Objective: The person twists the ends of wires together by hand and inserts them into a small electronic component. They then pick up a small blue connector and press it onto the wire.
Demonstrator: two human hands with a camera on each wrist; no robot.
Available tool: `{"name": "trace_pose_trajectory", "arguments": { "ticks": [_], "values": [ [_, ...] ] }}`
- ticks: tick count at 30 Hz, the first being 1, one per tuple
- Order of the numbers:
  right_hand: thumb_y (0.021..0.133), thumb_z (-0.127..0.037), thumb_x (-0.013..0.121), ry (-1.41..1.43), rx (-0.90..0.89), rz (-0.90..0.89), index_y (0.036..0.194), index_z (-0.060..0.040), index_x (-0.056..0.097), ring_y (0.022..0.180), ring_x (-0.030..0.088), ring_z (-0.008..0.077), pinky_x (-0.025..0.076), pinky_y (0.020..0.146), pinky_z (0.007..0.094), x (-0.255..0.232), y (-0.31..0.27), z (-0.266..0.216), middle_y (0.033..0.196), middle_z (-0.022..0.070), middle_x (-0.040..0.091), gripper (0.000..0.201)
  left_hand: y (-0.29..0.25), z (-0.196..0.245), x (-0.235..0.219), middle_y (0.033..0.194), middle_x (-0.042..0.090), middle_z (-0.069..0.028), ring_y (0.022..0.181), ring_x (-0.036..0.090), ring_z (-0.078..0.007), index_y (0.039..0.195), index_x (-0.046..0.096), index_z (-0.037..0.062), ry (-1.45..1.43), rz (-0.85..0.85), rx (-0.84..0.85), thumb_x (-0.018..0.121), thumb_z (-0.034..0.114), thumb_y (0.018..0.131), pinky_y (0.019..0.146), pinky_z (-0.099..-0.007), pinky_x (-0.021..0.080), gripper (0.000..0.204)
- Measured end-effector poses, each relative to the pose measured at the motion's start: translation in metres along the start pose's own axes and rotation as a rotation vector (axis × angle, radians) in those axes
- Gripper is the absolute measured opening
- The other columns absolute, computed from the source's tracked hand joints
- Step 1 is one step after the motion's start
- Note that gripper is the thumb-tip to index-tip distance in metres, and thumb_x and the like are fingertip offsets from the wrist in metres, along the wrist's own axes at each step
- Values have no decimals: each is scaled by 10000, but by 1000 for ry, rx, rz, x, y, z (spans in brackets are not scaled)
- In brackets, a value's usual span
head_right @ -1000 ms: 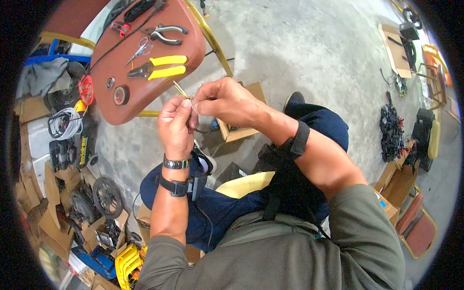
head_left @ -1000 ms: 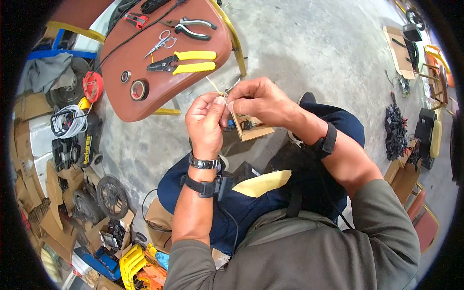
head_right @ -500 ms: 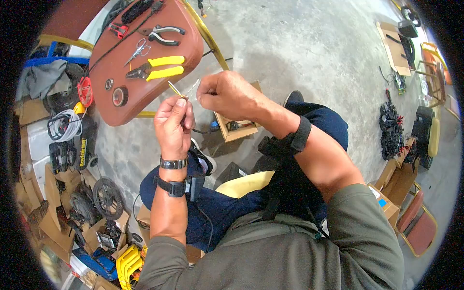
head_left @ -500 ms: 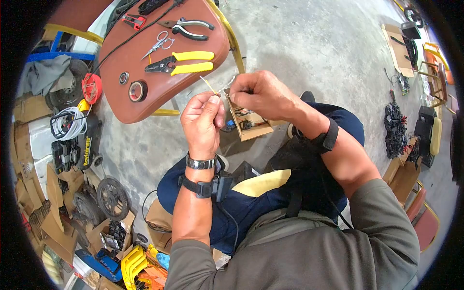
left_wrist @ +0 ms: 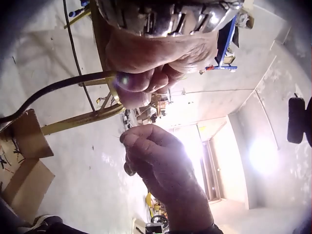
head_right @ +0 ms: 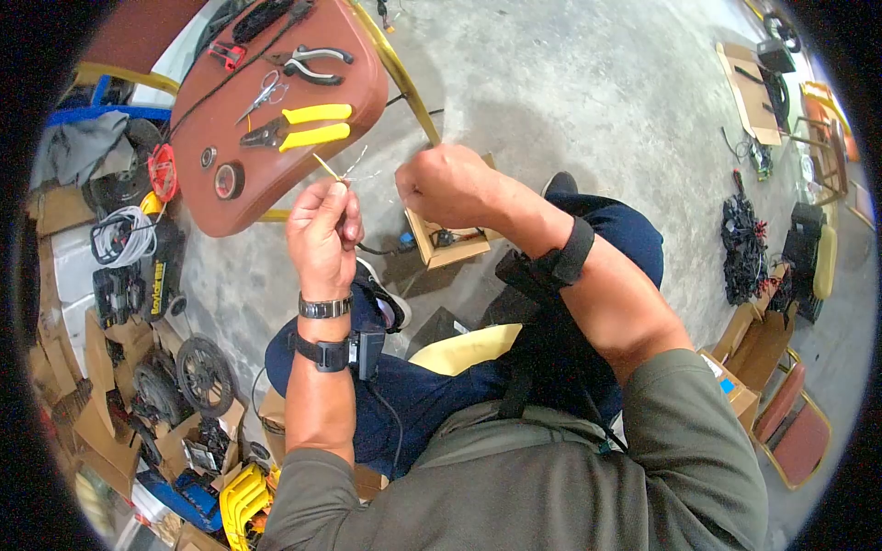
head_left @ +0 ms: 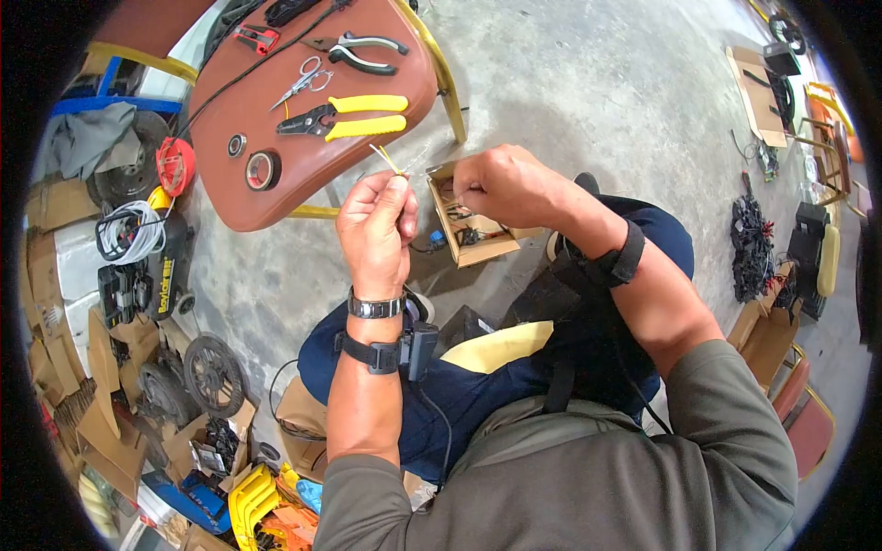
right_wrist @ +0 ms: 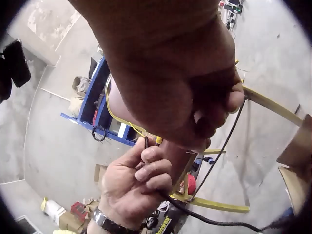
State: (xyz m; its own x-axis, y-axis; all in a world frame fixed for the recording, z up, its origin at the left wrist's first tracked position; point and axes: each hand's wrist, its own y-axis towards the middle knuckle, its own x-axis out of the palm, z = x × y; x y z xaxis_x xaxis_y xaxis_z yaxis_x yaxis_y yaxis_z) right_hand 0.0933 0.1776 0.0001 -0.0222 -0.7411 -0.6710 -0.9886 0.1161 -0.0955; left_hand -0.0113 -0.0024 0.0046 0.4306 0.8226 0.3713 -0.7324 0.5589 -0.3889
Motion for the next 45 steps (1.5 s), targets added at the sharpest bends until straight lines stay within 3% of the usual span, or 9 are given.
{"name": "trace_pose_trajectory", "arguments": {
  "ticks": [5,11,14,17,26,29,35,38,45],
  "values": [
    [854,-205,569,-162,-27,-77,753,-66,668,774,681,401,541,687,501,13,-2,4,736,188,669,198,1,-1,-2,742,631,-38,501,488,-75,988,657,59,14,-16,6,650,117,962,436,-193,371,64],
    [848,-185,590,-200,-23,-34,830,-63,675,809,683,408,544,706,496,8,1,2,802,189,684,149,0,-1,-2,743,635,-40,502,494,-75,988,654,63,19,-11,8,649,117,961,432,-193,368,61],
    [836,-162,635,-83,-39,212,903,-50,676,826,671,409,543,723,479,5,3,-1,852,194,682,137,0,-1,-1,743,636,-39,499,493,-74,984,652,64,17,-11,-3,645,120,963,428,-194,362,61],
    [821,-142,675,258,-22,270,927,-33,662,824,653,408,535,728,465,-6,3,-18,867,189,669,153,0,-3,0,741,634,-38,494,489,-75,998,654,58,31,-28,-15,636,133,969,424,-195,351,83],
    [834,-94,664,237,-156,326,907,-36,686,829,651,375,526,735,430,-2,10,-18,860,163,662,96,-2,2,6,778,623,-47,532,496,-96,1116,646,-19,46,-75,-31,589,167,989,449,-215,350,232],
    [854,-38,659,251,-213,376,922,-10,688,733,634,240,504,662,339,-5,13,-21,813,110,637,78,0,2,4,825,632,-72,580,528,-120,1124,640,-35,-5,-119,4,590,143,982,492,-238,399,234],
    [864,-42,650,348,-97,349,922,-3,693,732,638,190,504,658,318,-6,20,-20,819,100,651,82,6,-8,4,892,657,-106,686,615,-174,1115,636,-49,-23,-102,140,629,99,965,613,-299,517,211],
    [854,-100,626,359,-66,321,875,-13,699,745,686,294,540,685,380,-7,23,-24,809,150,694,116,12,-10,2,906,674,-105,719,646,-165,1104,643,-52,-33,-76,160,639,34,949,658,-297,554,177],
    [897,-75,624,770,75,158,899,27,686,705,660,116,533,651,284,-9,34,-28,764,68,697,120,16,-16,7,913,697,-96,744,670,-149,1095,638,-53,199,8,236,635,-8,947,700,-278,561,155]
  ]
}}
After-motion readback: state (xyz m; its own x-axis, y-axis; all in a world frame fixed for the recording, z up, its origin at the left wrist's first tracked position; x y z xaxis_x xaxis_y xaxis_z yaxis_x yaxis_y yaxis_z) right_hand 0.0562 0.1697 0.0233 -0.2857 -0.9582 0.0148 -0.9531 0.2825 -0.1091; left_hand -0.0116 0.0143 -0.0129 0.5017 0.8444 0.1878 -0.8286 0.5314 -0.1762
